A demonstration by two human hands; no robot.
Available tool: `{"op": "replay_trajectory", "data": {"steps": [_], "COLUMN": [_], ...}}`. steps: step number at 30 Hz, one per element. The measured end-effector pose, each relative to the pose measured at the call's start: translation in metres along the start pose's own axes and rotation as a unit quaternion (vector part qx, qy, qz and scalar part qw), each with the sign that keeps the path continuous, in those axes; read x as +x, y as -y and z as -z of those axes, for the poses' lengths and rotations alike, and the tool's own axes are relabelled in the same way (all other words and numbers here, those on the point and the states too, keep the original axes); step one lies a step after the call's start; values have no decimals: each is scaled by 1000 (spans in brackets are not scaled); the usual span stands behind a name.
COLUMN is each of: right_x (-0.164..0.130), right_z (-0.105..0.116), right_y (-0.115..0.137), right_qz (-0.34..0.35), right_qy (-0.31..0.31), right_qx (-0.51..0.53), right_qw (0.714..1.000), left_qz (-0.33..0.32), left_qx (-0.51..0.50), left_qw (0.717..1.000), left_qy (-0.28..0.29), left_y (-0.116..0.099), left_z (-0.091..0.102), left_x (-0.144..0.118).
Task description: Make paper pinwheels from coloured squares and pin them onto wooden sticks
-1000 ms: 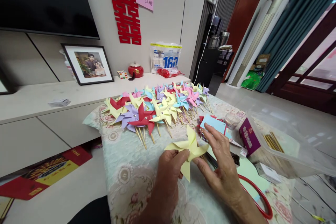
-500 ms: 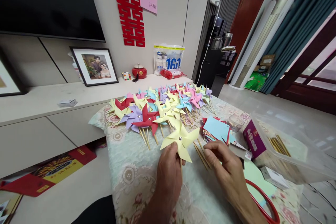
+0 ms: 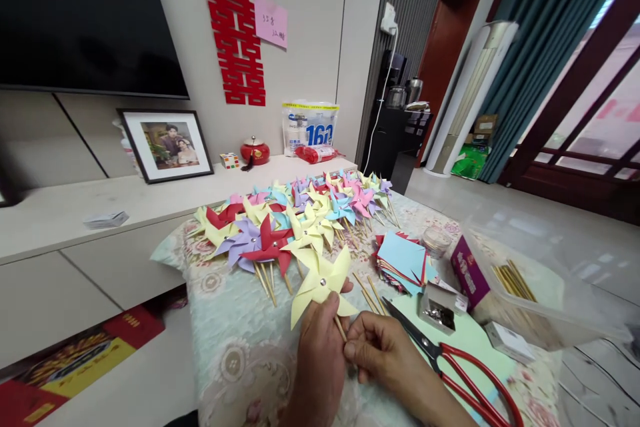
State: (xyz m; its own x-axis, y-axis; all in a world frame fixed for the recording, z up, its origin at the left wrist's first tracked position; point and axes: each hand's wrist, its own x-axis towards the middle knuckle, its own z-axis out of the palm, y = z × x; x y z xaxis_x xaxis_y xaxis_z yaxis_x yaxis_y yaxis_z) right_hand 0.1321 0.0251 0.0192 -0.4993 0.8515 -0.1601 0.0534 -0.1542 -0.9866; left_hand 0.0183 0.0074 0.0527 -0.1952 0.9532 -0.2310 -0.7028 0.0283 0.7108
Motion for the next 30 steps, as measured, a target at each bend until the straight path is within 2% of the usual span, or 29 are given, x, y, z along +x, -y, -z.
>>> {"op": "replay_trajectory", "data": {"steps": [4, 7, 10, 13, 16, 19, 21, 23, 25, 26, 28, 30], "right_x": [0, -1, -2, 1, 8, 21, 34, 47, 58, 63, 70, 73], "right_z": [-1, 0, 9, 25, 47, 70, 82, 86, 81, 74, 56, 34], "right_y": [7, 12, 17, 31, 59, 92, 108, 117, 117, 114, 103, 88], "right_qz": [13, 19, 33, 58, 95, 126, 130, 126, 118, 113, 100, 83], "right_qy": [-10, -31, -80, -139, -207, -274, -293, -283, -257, -239, -196, -150], "right_qx": [14, -28, -73, -92, -129, -191, -212, -219, -225, -228, -232, -234], "right_qw": [1000, 999, 994, 984, 965, 934, 923, 925, 932, 937, 948, 957], "left_qz": [-6, -34, -53, -56, -16, 15, 14, 2, 16, 38, 101, 139], "left_qx": [7, 52, 72, 146, 277, 405, 457, 481, 491, 487, 458, 407], "left_qw": [1000, 998, 993, 985, 959, 912, 886, 870, 857, 847, 803, 734], "left_qy": [23, 33, 83, 77, 66, 62, 75, 105, 158, 208, 368, 526], "left_y": [7, 13, 17, 17, 15, 19, 25, 31, 33, 32, 27, 19], "left_z": [5, 11, 17, 21, 23, 23, 23, 24, 24, 24, 24, 24], "left_x": [3, 8, 12, 14, 13, 11, 10, 10, 9, 9, 7, 4]}}
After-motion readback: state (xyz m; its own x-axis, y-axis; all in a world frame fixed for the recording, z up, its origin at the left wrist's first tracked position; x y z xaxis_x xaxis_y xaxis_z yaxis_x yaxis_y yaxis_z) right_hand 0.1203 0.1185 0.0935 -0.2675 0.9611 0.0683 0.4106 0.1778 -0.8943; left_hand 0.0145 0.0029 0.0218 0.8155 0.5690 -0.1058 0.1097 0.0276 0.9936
